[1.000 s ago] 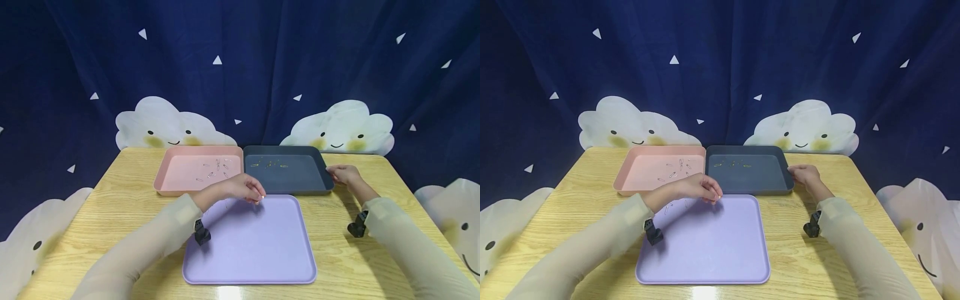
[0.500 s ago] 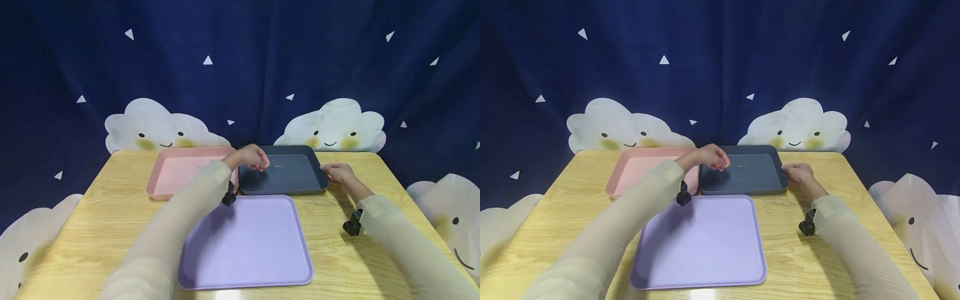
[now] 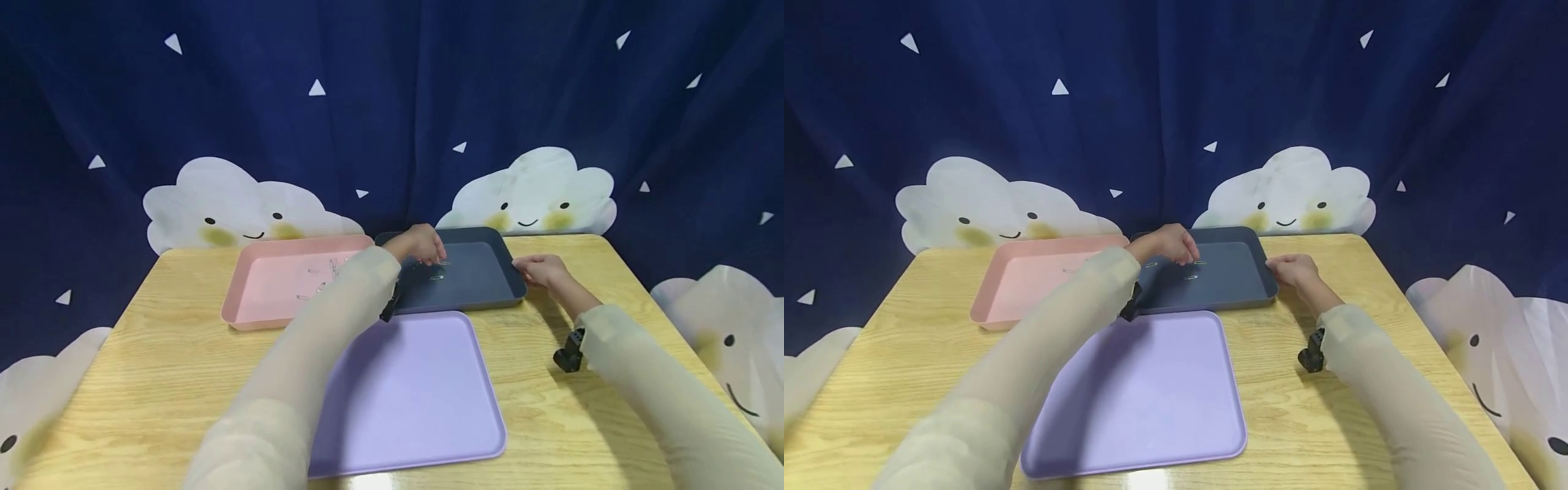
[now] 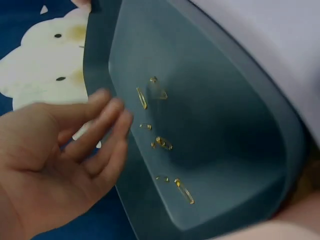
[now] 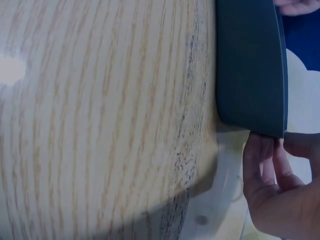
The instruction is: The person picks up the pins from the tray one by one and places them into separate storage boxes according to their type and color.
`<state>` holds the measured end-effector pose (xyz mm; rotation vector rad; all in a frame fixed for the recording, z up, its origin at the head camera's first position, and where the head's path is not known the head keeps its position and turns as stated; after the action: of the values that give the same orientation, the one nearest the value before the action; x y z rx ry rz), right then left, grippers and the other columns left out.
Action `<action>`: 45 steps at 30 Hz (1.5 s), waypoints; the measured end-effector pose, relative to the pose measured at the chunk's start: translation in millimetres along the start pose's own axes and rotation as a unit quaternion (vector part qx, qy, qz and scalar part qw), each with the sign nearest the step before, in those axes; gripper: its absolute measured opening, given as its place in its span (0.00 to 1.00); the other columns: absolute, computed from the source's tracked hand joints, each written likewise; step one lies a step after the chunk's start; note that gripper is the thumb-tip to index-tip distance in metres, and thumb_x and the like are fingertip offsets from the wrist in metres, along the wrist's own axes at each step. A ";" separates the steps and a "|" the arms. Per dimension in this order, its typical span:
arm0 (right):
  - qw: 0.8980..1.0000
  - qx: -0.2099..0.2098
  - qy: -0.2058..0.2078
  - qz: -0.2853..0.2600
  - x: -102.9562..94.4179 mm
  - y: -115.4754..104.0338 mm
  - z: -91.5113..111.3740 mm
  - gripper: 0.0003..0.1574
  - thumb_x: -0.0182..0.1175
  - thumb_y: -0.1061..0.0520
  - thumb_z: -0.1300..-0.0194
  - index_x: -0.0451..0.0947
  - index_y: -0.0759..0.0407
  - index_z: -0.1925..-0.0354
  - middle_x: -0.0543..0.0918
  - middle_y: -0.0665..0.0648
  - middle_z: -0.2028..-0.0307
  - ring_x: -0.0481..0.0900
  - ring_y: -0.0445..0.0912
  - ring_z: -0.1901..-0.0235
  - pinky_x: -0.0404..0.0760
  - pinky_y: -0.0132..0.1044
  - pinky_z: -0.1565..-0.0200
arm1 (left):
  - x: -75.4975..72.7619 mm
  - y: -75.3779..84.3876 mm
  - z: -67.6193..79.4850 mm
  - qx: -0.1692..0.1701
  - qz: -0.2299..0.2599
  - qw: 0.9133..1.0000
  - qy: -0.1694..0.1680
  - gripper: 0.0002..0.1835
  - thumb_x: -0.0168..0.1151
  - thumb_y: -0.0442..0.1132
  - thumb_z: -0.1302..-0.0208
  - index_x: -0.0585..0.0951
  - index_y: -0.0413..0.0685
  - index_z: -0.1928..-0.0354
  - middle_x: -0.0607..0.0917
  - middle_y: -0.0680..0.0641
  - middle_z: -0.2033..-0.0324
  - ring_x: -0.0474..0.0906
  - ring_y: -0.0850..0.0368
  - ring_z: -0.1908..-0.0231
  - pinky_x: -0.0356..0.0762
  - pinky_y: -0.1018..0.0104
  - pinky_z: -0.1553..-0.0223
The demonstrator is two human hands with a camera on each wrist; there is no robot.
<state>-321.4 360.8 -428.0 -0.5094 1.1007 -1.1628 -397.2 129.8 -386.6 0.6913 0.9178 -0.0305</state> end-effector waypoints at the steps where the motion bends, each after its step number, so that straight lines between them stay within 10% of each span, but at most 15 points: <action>1: 1.000 0.001 0.000 0.000 0.2 -0.8 0.0 0.31 0.55 0.51 0.31 0.66 0.70 0.38 0.77 0.35 0.79 0.76 0.28 0.76 0.81 0.24 0.65 | -2.5 0.1 0.3 0.001 -0.009 1.000 0.015 0.12 0.60 0.32 0.39 0.87 0.50 0.56 0.89 0.49 0.62 0.84 0.61 0.63 0.80 0.73 0.62; 6: 1.000 -0.002 0.001 0.003 -1.3 0.5 -0.3 0.33 0.54 0.51 0.30 0.65 0.71 0.36 0.77 0.34 0.79 0.75 0.27 0.75 0.81 0.23 0.64 | -11.5 -0.1 25.7 0.012 0.009 0.997 0.079 0.17 0.59 0.32 0.39 0.83 0.45 0.47 0.87 0.45 0.55 0.80 0.62 0.66 0.76 0.74 0.60; 11: 1.000 0.004 0.005 0.006 -5.5 6.1 0.7 0.33 0.53 0.51 0.30 0.64 0.71 0.35 0.77 0.35 0.79 0.76 0.28 0.74 0.81 0.24 0.64 | -9.0 -6.9 53.6 0.056 0.065 0.992 0.090 0.14 0.61 0.33 0.37 0.83 0.42 0.50 0.87 0.43 0.55 0.82 0.56 0.61 0.80 0.67 0.54; 26: 1.000 0.014 0.012 0.000 -5.4 13.0 -2.2 0.33 0.53 0.51 0.30 0.65 0.70 0.35 0.77 0.35 0.79 0.76 0.29 0.75 0.81 0.24 0.66 | 25.8 -39.2 158.9 0.150 0.032 0.980 0.126 0.06 0.63 0.33 0.39 0.85 0.42 0.62 0.88 0.46 0.67 0.81 0.59 0.65 0.78 0.72 0.59; 36: 1.000 0.010 0.023 -0.006 -2.3 8.8 -2.3 0.32 0.55 0.51 0.31 0.66 0.70 0.36 0.77 0.36 0.79 0.76 0.29 0.76 0.81 0.24 0.68 | 57.1 -65.0 199.3 0.179 -0.203 0.951 0.151 0.13 0.63 0.23 0.45 0.87 0.46 0.64 0.89 0.48 0.64 0.85 0.54 0.59 0.83 0.63 0.54; 45: 1.000 0.009 0.024 0.009 0.0 4.5 -2.3 0.31 0.54 0.51 0.30 0.67 0.69 0.37 0.75 0.37 0.79 0.74 0.29 0.75 0.81 0.24 0.66 | 63.2 -76.0 200.9 0.215 -0.273 0.917 0.195 0.05 0.63 0.31 0.40 0.81 0.48 0.72 0.83 0.52 0.76 0.73 0.61 0.75 0.75 0.68 0.71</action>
<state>-321.3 362.9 -432.6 -0.4587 1.1320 -1.1746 -236.7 -26.3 -391.7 0.8426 1.4947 -0.6277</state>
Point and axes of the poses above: each hand's wrist, its own z-axis away from the middle knuckle, its own x-axis out of the palm, y = z × x, the point moved 8 cm from there along -z, towards the middle knuckle
